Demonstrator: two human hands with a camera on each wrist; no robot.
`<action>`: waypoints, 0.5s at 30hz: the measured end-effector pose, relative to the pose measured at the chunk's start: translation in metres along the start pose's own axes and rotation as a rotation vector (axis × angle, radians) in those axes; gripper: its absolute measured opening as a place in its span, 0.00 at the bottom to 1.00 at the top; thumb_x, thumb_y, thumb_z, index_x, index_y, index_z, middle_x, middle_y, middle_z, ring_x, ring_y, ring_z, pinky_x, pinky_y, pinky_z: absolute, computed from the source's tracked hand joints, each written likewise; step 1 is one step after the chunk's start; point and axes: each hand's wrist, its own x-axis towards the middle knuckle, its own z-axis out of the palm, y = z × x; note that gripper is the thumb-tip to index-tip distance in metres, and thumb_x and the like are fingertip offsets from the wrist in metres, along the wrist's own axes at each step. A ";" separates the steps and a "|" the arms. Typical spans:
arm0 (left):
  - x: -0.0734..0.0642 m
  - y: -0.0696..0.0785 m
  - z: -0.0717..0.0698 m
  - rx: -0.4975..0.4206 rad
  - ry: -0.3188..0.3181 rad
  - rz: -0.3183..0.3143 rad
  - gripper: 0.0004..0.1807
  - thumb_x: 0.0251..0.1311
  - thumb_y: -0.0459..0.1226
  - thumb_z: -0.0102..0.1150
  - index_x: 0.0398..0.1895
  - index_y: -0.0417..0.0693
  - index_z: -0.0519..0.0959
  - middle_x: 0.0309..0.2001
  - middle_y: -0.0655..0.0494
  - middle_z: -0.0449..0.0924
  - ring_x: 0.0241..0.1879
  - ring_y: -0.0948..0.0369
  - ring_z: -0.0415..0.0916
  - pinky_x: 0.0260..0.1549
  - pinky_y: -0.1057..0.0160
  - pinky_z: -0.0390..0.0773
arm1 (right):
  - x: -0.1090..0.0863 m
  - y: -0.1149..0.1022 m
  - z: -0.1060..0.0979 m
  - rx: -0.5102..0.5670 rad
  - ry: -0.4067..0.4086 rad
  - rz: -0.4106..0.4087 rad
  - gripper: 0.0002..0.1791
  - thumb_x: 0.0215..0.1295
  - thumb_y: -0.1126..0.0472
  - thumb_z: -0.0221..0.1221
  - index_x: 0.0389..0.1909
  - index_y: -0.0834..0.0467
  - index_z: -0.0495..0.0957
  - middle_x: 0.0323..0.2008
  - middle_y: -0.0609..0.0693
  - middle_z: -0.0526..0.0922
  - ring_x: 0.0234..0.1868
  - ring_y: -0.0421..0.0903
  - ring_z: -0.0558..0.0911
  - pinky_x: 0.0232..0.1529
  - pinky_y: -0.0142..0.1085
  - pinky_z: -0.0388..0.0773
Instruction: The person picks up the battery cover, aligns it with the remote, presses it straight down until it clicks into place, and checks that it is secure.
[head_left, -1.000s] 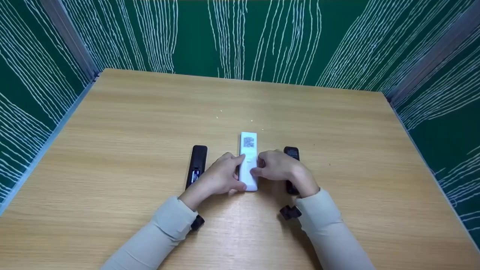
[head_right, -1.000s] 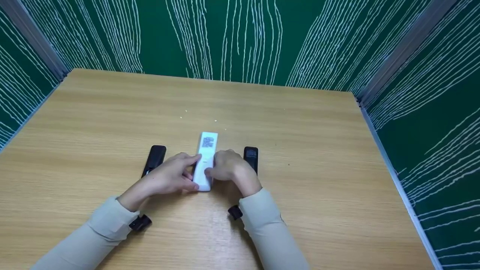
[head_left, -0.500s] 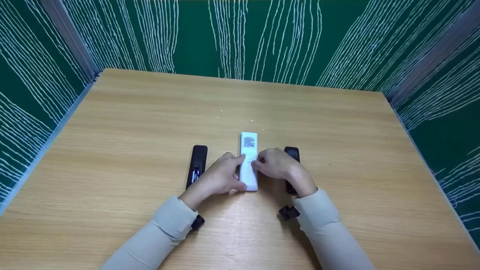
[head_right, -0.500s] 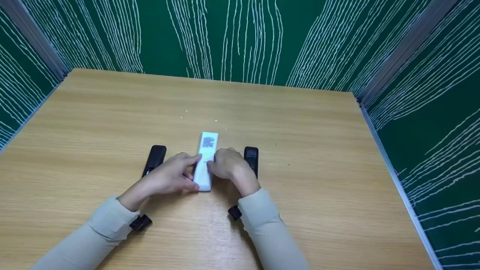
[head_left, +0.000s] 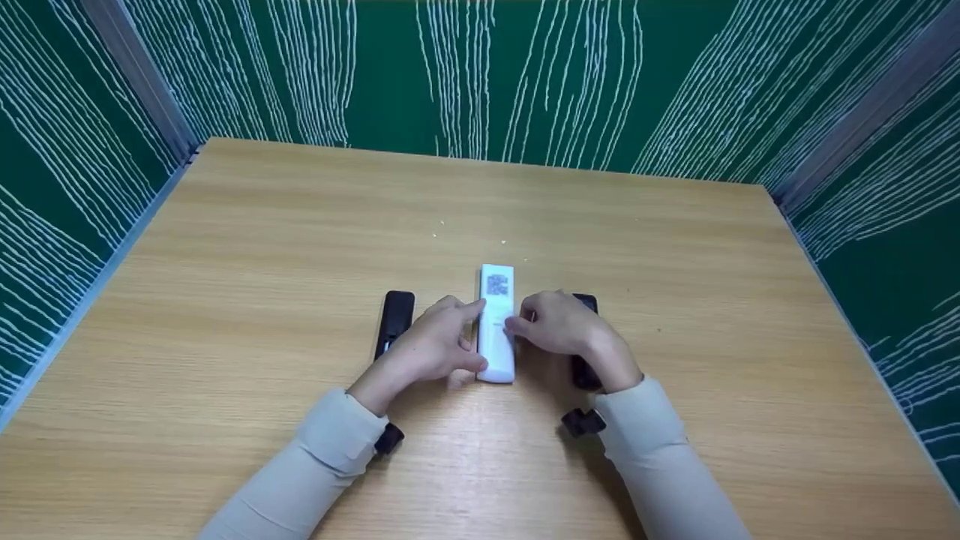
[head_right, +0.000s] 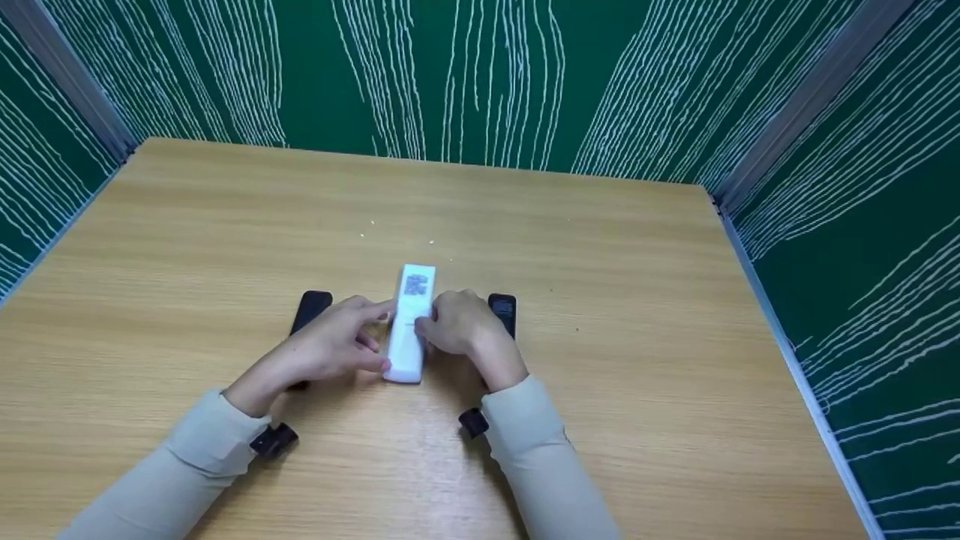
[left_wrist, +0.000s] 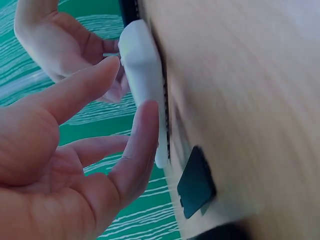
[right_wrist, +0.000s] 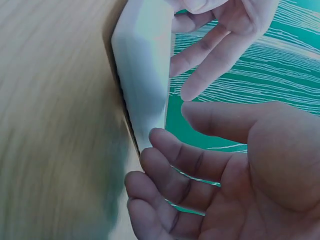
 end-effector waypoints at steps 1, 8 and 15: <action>0.000 0.000 -0.002 -0.002 0.006 -0.004 0.51 0.57 0.30 0.78 0.83 0.44 0.61 0.58 0.45 0.72 0.41 0.61 0.79 0.35 0.67 0.80 | 0.000 0.000 -0.001 0.006 0.003 0.000 0.18 0.78 0.49 0.58 0.38 0.60 0.85 0.27 0.48 0.78 0.31 0.46 0.75 0.33 0.37 0.71; -0.001 0.000 -0.013 0.022 0.074 0.019 0.47 0.59 0.33 0.78 0.81 0.50 0.67 0.64 0.46 0.72 0.40 0.62 0.80 0.37 0.64 0.81 | -0.001 -0.001 -0.002 0.041 0.034 0.009 0.16 0.78 0.50 0.58 0.39 0.59 0.84 0.28 0.49 0.80 0.30 0.46 0.76 0.33 0.37 0.72; -0.002 -0.002 -0.025 -0.003 0.182 0.079 0.42 0.58 0.29 0.77 0.77 0.49 0.72 0.64 0.43 0.75 0.41 0.59 0.82 0.38 0.63 0.86 | 0.000 -0.003 -0.002 0.079 0.107 -0.015 0.14 0.77 0.51 0.59 0.41 0.59 0.84 0.28 0.50 0.82 0.29 0.46 0.78 0.31 0.37 0.73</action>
